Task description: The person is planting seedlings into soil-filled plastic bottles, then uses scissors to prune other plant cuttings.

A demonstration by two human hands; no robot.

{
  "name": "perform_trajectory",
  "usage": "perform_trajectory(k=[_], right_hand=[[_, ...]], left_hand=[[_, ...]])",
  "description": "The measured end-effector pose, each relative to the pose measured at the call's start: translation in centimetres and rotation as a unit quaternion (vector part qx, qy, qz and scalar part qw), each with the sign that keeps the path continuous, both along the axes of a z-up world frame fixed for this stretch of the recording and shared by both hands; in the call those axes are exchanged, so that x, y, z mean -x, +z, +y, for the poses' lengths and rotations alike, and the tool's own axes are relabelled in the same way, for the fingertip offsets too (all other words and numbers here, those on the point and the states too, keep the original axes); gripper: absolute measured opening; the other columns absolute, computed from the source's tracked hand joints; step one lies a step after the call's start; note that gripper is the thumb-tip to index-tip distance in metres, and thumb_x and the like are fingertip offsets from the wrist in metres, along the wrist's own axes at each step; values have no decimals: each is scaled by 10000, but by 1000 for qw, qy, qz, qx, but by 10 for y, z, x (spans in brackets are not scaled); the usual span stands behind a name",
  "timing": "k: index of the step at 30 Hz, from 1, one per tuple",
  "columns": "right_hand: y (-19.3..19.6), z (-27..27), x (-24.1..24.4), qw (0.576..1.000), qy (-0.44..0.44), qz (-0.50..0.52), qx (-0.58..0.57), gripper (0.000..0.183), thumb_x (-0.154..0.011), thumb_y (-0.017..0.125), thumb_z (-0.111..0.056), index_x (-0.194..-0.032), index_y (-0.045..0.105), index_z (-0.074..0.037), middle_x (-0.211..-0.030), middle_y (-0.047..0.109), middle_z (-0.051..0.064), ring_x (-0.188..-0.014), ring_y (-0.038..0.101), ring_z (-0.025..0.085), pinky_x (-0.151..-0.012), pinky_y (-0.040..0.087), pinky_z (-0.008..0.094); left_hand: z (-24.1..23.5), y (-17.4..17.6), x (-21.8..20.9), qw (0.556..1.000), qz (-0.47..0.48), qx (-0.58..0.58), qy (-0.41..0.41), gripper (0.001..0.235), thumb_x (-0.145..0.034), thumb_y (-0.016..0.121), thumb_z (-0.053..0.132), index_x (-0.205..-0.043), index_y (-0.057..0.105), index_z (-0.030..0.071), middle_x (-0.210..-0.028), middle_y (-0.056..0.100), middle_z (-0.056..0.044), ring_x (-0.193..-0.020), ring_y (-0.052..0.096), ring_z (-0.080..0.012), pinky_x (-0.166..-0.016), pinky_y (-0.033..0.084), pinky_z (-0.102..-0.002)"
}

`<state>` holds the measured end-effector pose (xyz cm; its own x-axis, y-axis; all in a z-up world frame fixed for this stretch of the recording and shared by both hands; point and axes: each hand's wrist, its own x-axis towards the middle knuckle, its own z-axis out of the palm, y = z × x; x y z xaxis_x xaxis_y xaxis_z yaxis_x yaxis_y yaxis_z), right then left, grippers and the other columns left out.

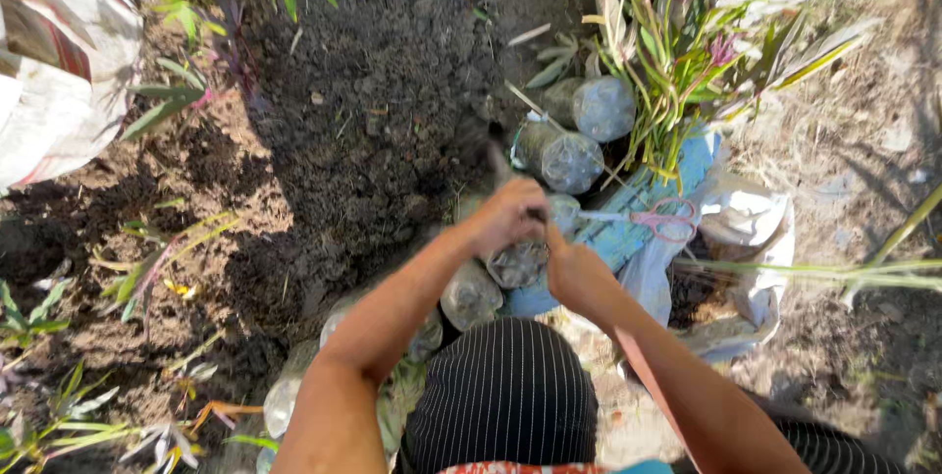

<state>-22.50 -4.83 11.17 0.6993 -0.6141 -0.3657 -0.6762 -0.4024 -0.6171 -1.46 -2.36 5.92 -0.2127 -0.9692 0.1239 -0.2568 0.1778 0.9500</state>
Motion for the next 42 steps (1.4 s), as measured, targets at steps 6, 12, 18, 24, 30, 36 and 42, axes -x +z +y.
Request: perform_trajectory(k=[6, 12, 18, 24, 30, 36, 42], right_hand=[[85, -38, 15, 990, -99, -41, -97, 389, -942, 560, -108, -1324, 589, -41, -640, 638, 182, -576, 624, 340, -529, 485, 467], [53, -98, -19, 942, -262, -86, -193, 443, -955, 537, -147, -1395, 586, -136, -562, 566, 29, -412, 462, 116, -391, 363, 316], [-84, -162, -112, 983, -137, -123, -24, 251, -1039, 580, -170, -1217, 595, 7, -692, 629, 161, -564, 573, 317, -490, 445, 451], [5, -135, -54, 994, -29, 33, 103, 405, -996, 548, -158, -1384, 533, -42, -736, 652, 302, -672, 650, 503, -625, 486, 586], [46, -152, -47, 963, -227, -33, -139, 280, -996, 546, -174, -1170, 670, 7, -624, 593, 98, -491, 518, 178, -459, 423, 359], [-75, -171, -128, 977, -38, -5, 210, 223, -1046, 576, -172, -1202, 572, -14, -775, 667, 275, -709, 641, 471, -653, 507, 559], [17, -134, -49, 990, -28, -26, 132, 489, -985, 556, -166, -1436, 496, 13, -804, 676, 312, -735, 665, 485, -667, 531, 548]], left_hand=[[-11, 52, 6, 971, -57, 119, 199, 381, -795, 835, 198, -1125, 660, 117, -1159, 616, -99, -1143, 577, -324, -1000, 474, -423], [39, -9, 34, 950, -155, -47, 269, 582, -885, 767, 349, -1289, 579, -26, -1232, 593, -237, -1146, 531, -431, -970, 375, -538], [47, -28, 49, 954, -152, -119, 229, 472, -857, 740, 347, -1193, 622, 37, -1147, 635, -157, -1117, 559, -372, -940, 414, -504], [37, -10, 37, 954, -166, -130, 215, 490, -882, 710, 402, -1205, 613, 47, -1097, 628, -130, -1075, 551, -340, -935, 395, -483], [37, -2, 39, 950, -195, -163, 182, 575, -925, 642, 468, -1268, 565, 13, -1100, 580, -147, -1074, 510, -310, -973, 383, -456], [35, 0, 33, 951, -183, -161, 192, 571, -910, 646, 463, -1260, 588, 16, -1102, 605, -157, -1066, 522, -331, -966, 378, -472], [39, -9, 36, 955, -169, -136, 201, 550, -933, 660, 439, -1261, 582, 3, -1148, 607, -164, -1097, 525, -335, -974, 380, -475]])
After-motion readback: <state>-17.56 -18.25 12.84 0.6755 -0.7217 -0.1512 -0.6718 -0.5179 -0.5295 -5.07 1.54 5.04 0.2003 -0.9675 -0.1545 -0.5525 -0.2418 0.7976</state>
